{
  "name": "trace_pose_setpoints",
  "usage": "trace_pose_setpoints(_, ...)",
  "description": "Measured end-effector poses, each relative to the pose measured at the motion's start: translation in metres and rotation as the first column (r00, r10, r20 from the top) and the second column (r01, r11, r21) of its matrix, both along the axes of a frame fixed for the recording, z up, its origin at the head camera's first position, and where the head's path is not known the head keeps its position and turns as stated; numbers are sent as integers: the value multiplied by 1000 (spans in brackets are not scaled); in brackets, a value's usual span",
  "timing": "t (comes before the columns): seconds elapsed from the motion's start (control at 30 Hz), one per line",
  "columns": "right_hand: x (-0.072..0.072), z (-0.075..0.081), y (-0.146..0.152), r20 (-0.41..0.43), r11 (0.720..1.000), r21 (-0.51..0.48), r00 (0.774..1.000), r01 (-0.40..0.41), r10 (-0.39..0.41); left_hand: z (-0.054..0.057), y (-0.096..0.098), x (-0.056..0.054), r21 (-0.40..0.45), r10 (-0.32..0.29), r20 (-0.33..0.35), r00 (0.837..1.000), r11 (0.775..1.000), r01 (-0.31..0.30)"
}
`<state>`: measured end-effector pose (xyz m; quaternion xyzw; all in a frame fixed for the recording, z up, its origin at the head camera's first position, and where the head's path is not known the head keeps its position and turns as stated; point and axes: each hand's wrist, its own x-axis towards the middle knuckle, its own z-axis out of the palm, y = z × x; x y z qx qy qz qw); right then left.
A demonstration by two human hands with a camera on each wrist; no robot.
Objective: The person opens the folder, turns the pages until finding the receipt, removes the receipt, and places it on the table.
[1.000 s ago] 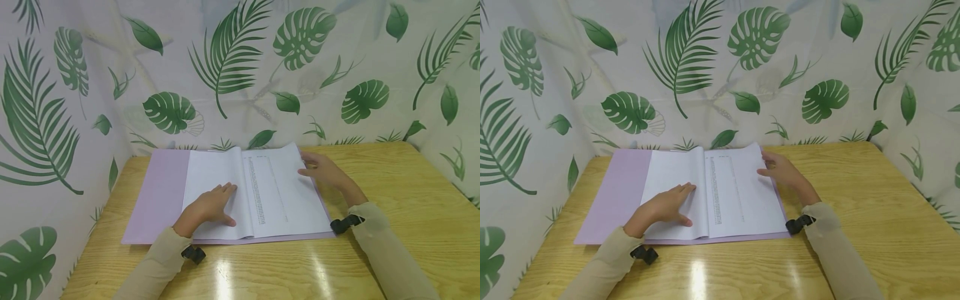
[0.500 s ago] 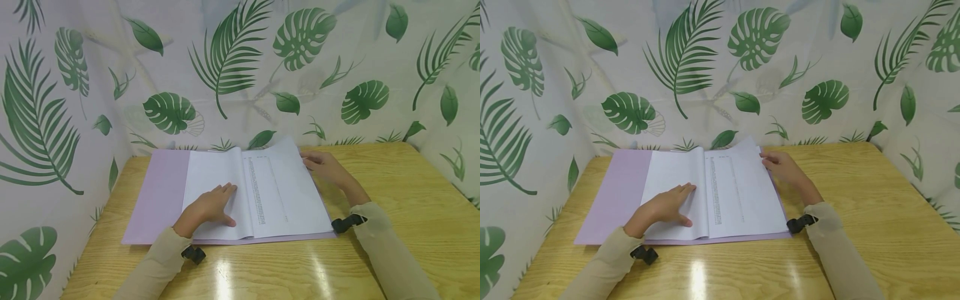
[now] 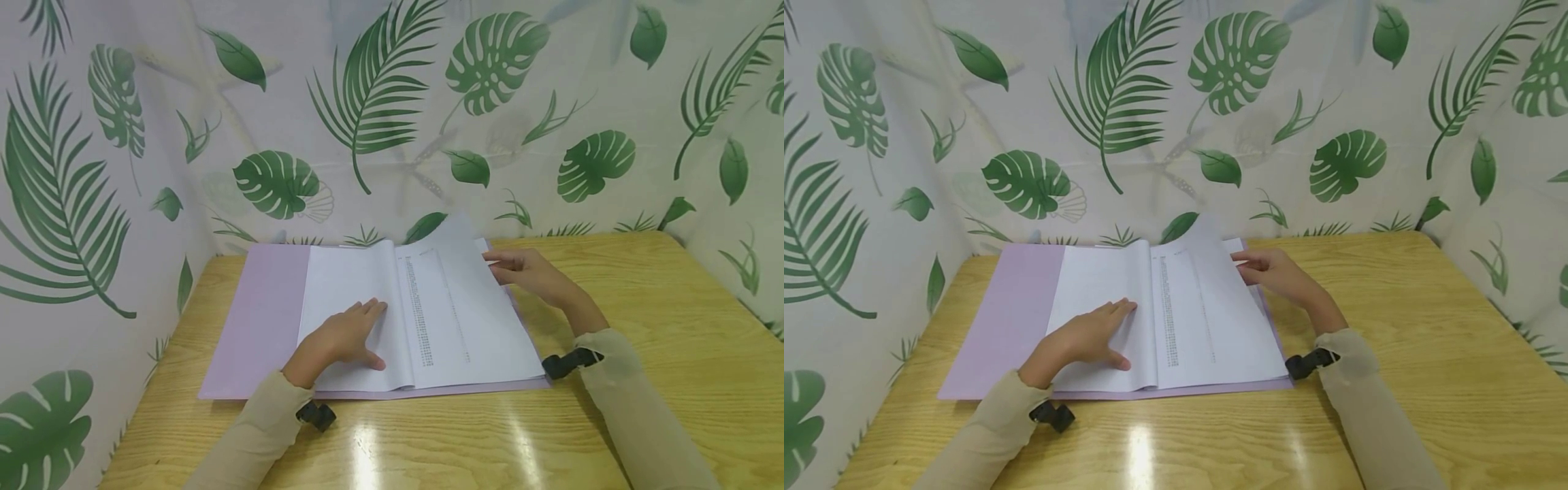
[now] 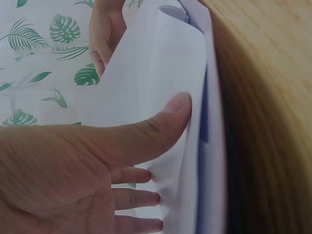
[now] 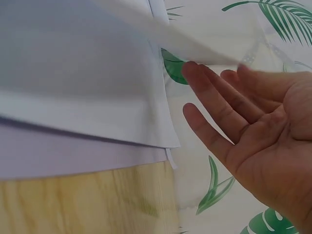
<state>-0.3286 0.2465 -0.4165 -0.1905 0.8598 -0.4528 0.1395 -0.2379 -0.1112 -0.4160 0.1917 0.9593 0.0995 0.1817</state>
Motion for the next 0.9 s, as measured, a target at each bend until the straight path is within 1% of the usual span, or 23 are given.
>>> trace_pose_setpoints(0.2,-1,-2,-3,21,999,-30,999,-32,33,0,0,0,6,0,5,1000,1000,0)
trace_pose_setpoints(0.37,0,-1,-3,5,998,-4,998,-64,64,-1,0,0,6,3,7,1000,1000,-3)
trace_pose_setpoints(0.47,1,0,-1,-6,995,10,995,-96,96,-1,0,-1,5,3,2,1000,1000,-3)
trace_pose_setpoints(0.63,4,5,5,33,988,39,989,-148,147,-1,1,-1,-1,4,-3,1000,1000,-4)
trace_pose_setpoints(0.73,5,8,8,63,983,39,982,-182,179,1,1,0,-2,9,4,1000,1000,-9)
trace_pose_setpoints(0.9,5,9,10,87,977,38,975,-210,206,4,1,3,7,13,17,1000,1000,-13)
